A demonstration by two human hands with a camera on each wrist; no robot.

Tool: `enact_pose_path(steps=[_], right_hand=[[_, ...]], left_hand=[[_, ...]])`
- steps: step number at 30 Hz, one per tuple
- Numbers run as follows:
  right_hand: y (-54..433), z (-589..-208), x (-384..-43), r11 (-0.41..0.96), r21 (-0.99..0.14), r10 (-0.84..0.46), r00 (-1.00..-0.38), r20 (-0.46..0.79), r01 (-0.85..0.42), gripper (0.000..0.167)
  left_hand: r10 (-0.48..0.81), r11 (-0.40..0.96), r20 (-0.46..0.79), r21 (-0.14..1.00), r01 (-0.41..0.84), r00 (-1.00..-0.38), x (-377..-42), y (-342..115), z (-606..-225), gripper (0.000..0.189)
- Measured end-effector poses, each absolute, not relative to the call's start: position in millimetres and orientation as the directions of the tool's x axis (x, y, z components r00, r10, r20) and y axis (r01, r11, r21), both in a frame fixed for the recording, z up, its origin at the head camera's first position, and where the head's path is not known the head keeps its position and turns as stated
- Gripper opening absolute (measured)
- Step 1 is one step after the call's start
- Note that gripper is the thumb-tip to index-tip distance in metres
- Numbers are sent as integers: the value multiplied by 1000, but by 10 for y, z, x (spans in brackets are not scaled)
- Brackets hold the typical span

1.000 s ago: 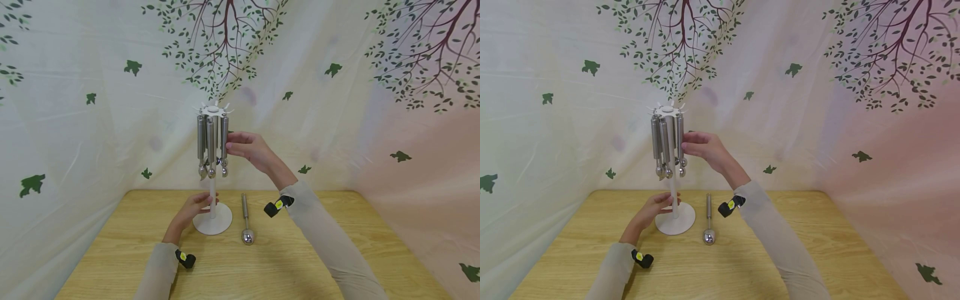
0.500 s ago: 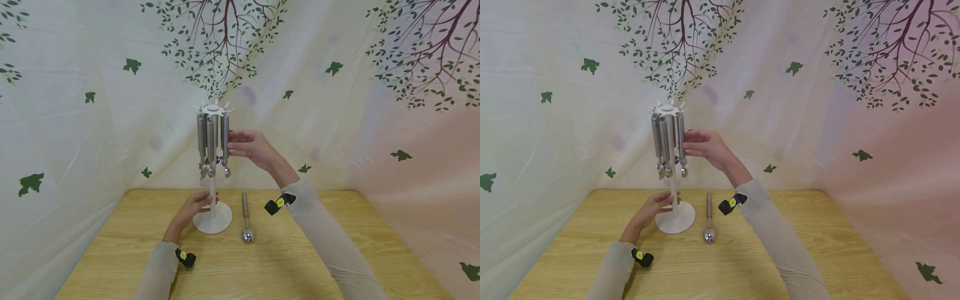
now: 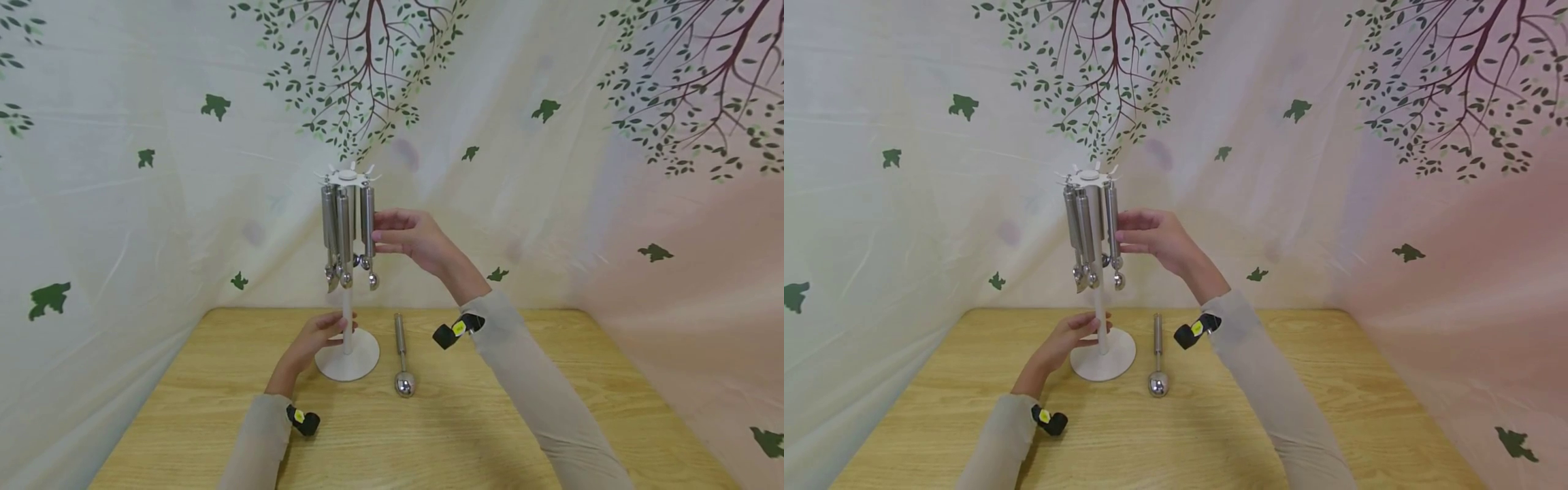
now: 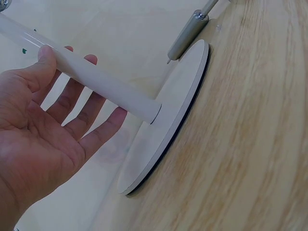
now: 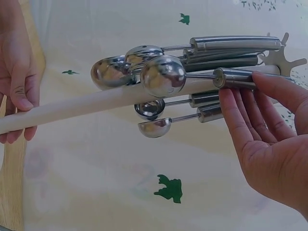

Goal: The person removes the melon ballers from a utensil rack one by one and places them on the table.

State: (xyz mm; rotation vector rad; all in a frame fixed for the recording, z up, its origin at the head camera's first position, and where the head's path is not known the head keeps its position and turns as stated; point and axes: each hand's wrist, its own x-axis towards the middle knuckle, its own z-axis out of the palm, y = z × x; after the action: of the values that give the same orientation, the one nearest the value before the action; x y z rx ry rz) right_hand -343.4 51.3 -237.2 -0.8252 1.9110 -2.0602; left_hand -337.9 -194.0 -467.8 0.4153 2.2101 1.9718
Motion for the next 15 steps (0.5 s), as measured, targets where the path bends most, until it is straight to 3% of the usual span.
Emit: enact_pose_path(steps=[15], right_hand=[[634, -2237, -3442, -87, -969, -504, -829, 244, -233, 31]], left_hand=[[303, 90, 88, 989, 120, -949, -3390, -1942, -4691, 44]])
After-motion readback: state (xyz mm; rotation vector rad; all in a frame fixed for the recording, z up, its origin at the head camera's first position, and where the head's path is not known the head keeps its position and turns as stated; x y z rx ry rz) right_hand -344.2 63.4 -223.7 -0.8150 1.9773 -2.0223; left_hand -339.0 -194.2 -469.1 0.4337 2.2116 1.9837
